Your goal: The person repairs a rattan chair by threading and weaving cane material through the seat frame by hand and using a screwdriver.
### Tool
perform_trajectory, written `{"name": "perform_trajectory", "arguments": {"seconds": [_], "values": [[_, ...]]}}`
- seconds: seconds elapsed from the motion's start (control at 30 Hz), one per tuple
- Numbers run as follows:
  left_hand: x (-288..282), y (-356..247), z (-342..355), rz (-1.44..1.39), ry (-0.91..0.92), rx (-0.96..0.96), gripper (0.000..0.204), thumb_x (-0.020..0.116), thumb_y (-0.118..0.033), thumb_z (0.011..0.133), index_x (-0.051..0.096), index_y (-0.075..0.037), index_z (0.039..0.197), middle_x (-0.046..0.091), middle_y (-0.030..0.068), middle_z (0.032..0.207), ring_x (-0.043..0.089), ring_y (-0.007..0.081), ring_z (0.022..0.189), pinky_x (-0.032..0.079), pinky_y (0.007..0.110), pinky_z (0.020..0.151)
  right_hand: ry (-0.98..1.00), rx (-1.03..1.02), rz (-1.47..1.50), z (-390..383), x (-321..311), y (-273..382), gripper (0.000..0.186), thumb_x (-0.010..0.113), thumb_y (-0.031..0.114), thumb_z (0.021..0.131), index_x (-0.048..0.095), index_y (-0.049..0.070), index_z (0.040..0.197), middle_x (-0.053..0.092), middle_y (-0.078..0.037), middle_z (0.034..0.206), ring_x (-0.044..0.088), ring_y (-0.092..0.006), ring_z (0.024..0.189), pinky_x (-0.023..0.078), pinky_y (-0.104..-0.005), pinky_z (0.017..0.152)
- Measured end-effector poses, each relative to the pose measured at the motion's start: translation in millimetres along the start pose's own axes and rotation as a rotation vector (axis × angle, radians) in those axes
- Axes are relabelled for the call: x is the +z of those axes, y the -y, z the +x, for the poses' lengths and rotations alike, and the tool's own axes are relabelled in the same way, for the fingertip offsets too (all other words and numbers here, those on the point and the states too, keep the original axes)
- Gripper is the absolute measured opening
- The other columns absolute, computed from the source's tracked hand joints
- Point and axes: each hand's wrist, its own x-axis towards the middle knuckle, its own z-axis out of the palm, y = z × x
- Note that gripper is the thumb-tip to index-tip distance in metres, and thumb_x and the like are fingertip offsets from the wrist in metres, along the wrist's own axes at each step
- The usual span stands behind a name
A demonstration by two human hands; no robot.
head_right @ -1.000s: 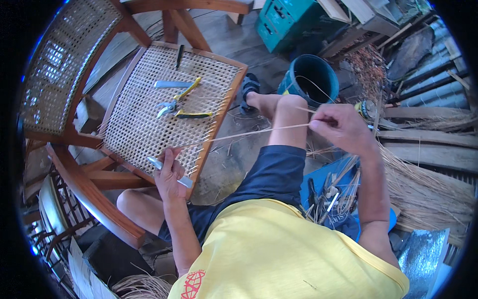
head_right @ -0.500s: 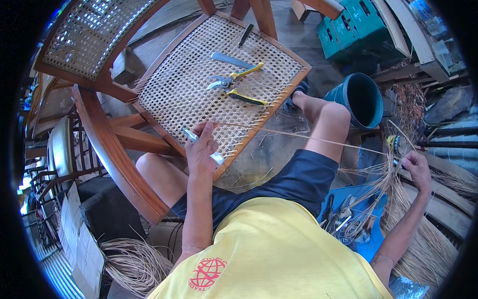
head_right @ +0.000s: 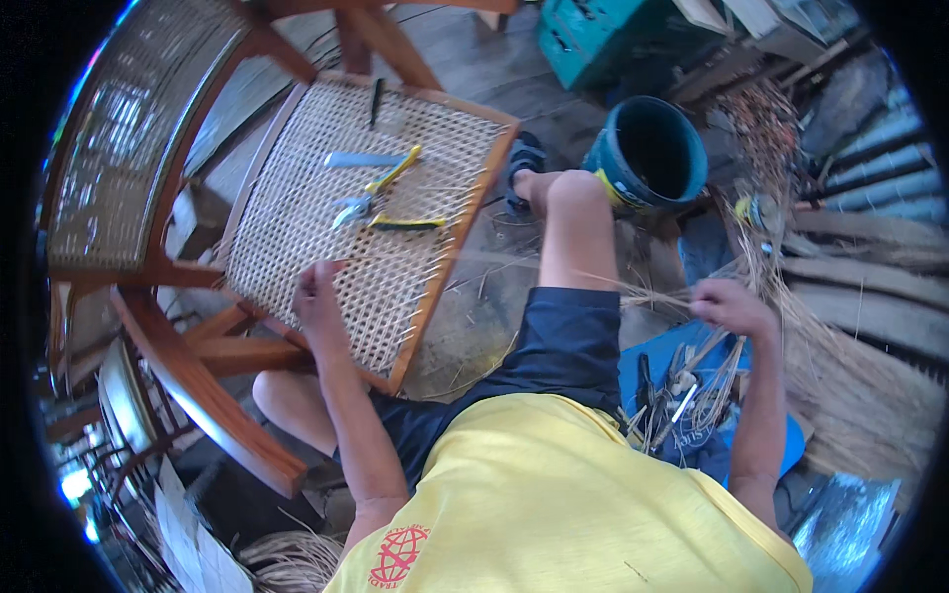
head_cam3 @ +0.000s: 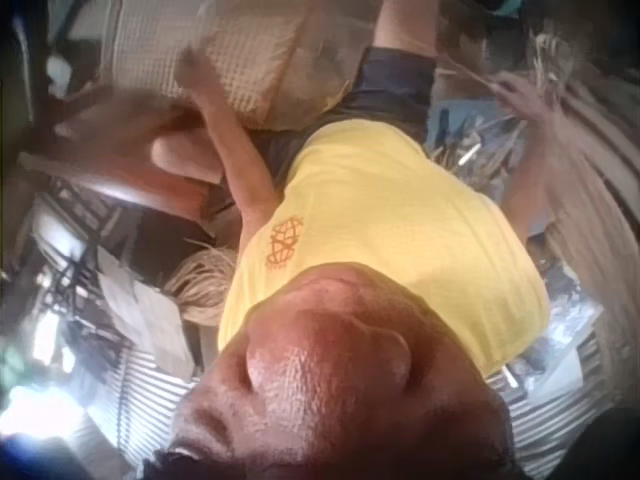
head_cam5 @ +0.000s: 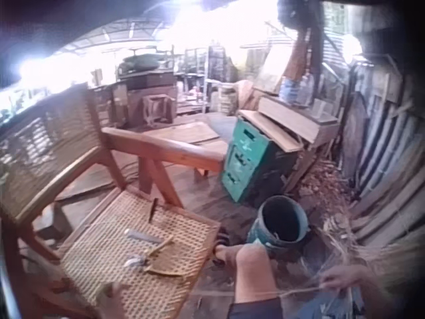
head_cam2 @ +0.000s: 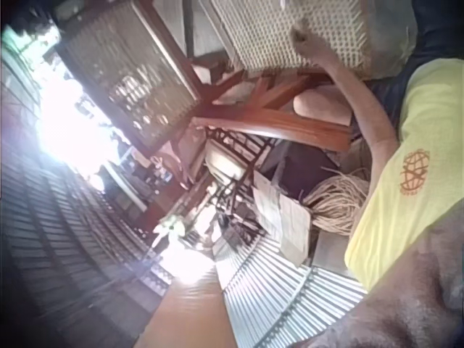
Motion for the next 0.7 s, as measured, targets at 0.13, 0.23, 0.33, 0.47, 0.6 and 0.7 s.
{"name": "perform_trajectory", "arguments": {"seconds": [0.13, 0.23, 0.33, 0.47, 0.6, 0.7], "values": [[-12, 14, 65, 0.157, -0.014, 0.056, 0.020, 0.064, -0.018, 0.099, 0.070, 0.001, 0.101, 0.073, 0.0072, 0.094, 0.063, 0.0116, 0.082, 0.048, 0.025, 0.081, 0.100, 0.013, 0.102, 16, 50, 21, 0.015, 0.066, 0.016, 0.094, 0.064, 0.004, 0.086, 0.062, -0.002, 0.072, 0.060, -0.0101, 0.067, 0.049, -0.0296, 0.061], [4, 1, 88, 0.216, -0.076, 0.160, 0.027, 0.064, -0.017, 0.099, 0.069, 0.004, 0.115, 0.071, 0.0126, 0.109, 0.065, 0.0159, 0.098, 0.051, 0.029, 0.090, 0.114, -0.002, 0.147, 14, 69, 19, 0.013, 0.065, 0.016, 0.094, 0.065, 0.004, 0.088, 0.063, -0.003, 0.074, 0.061, -0.0108, 0.069, 0.050, -0.0302, 0.064], [19, -54, 83, -0.046, -0.039, 0.487, 0.025, 0.060, -0.016, 0.103, 0.067, 0.002, 0.120, 0.068, 0.0141, 0.123, 0.064, 0.0198, 0.109, 0.050, 0.030, 0.097, 0.061, -0.055, 0.234, 2, 80, 13, 0.012, 0.064, 0.015, 0.095, 0.065, 0.004, 0.091, 0.065, -0.003, 0.077, 0.062, -0.0128, 0.074, 0.051, -0.0312, 0.069], [3, -116, 73, -0.698, 0.142, 0.167, 0.023, 0.063, -0.017, 0.101, 0.066, 0.000, 0.116, 0.068, 0.0079, 0.108, 0.043, 0.0073, 0.062, 0.037, 0.018, 0.055, -0.407, -0.164, 0.113, 5, 46, -25, 0.014, 0.066, 0.016, 0.095, 0.068, 0.003, 0.092, 0.066, -0.003, 0.082, 0.061, -0.0135, 0.080, 0.051, -0.0316, 0.074], [-17, -109, 68, -0.928, 0.183, 0.077, 0.022, 0.060, -0.007, 0.100, 0.063, 0.008, 0.116, 0.066, 0.0115, 0.103, 0.057, 0.0117, 0.072, 0.052, 0.021, 0.066, -0.672, -0.179, 0.031, -9, -45, -50, 0.013, 0.066, 0.015, 0.094, 0.071, 0.003, 0.093, 0.069, -0.003, 0.085, 0.062, -0.0106, 0.083, 0.051, -0.0295, 0.077], [-43, -56, 84, -1.070, 0.049, 0.026, 0.022, 0.058, -0.002, 0.099, 0.062, 0.010, 0.117, 0.065, 0.0138, 0.101, 0.063, 0.0174, 0.082, 0.057, 0.023, 0.078, -1.040, -0.090, -0.118, -31, -95, -85, 0.018, 0.065, 0.023, 0.096, 0.072, 0.006, 0.100, 0.072, -0.009, 0.090, 0.068, -0.0199, 0.088, 0.052, -0.0345, 0.079]]}}
